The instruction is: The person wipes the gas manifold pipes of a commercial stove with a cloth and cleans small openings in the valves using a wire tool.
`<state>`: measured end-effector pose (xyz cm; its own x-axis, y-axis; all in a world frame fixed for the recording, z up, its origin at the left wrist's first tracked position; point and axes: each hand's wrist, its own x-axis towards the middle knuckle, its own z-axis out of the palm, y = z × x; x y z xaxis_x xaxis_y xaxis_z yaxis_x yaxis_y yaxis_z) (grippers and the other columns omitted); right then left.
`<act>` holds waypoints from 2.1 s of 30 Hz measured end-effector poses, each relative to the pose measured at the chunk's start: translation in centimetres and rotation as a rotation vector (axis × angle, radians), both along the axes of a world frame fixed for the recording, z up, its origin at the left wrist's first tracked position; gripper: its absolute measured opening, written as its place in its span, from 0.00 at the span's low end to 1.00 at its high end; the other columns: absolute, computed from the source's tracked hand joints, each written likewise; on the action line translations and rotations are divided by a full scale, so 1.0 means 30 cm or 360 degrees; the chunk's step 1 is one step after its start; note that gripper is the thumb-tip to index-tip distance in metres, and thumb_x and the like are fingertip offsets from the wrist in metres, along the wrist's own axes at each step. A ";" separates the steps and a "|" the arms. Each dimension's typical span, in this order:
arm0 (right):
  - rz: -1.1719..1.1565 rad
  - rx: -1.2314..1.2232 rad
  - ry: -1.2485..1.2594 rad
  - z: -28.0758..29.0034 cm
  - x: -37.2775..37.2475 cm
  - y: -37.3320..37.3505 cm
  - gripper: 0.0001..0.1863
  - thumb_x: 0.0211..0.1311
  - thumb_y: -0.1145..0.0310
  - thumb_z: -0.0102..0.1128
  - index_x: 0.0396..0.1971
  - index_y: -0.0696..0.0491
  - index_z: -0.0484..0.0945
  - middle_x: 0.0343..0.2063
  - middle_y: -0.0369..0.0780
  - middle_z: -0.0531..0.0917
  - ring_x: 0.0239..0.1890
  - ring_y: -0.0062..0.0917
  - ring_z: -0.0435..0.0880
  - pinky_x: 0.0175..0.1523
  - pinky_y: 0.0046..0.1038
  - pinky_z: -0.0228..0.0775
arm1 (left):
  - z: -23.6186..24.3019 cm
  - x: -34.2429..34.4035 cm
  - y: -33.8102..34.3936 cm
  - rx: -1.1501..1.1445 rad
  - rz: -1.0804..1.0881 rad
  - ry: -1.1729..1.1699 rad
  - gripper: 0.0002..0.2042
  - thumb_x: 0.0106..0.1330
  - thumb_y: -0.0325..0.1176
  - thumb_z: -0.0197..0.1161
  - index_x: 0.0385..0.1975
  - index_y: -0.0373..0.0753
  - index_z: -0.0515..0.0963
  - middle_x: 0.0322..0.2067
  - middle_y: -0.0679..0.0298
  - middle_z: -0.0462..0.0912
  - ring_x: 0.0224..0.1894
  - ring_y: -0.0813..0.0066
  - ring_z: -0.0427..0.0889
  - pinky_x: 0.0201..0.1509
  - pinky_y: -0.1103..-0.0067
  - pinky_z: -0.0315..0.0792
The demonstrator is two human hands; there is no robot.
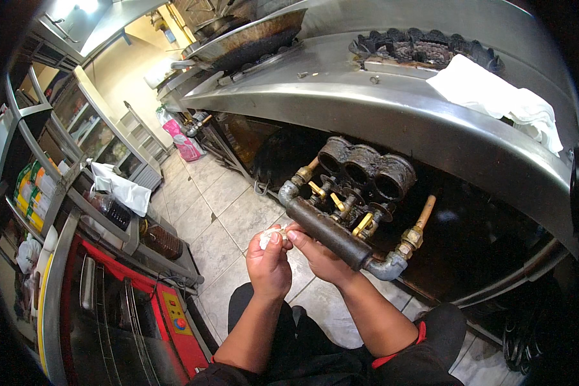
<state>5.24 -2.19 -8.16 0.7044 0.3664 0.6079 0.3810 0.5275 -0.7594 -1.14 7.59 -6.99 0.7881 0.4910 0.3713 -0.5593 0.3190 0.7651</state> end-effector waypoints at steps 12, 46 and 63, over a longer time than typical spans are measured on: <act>-0.0355 -0.0294 -0.0259 -0.030 0.037 -0.012 0.10 0.67 0.67 0.56 0.39 0.58 0.79 0.34 0.39 0.83 0.38 0.24 0.81 0.44 0.27 0.72 | 0.001 -0.001 0.006 0.0026 0.0020 0.0037 0.11 0.66 0.30 0.60 0.44 0.32 0.74 0.32 0.64 0.79 0.33 0.78 0.77 0.43 0.80 0.71; -0.0311 -0.0342 -0.0243 -0.137 0.068 0.016 0.13 0.69 0.64 0.54 0.46 0.58 0.75 0.34 0.36 0.81 0.34 0.18 0.77 0.42 0.22 0.72 | 0.001 0.004 0.016 0.0004 0.0084 0.0062 0.10 0.68 0.33 0.58 0.43 0.34 0.74 0.30 0.66 0.78 0.30 0.79 0.75 0.39 0.82 0.70; -0.0149 0.0393 0.0759 -0.119 0.345 -0.341 0.14 0.59 0.69 0.61 0.44 0.56 0.76 0.36 0.41 0.81 0.39 0.28 0.80 0.44 0.30 0.74 | 0.013 -0.004 0.024 0.0513 0.0557 0.0128 0.09 0.69 0.33 0.57 0.40 0.33 0.75 0.30 0.66 0.77 0.31 0.81 0.73 0.38 0.83 0.68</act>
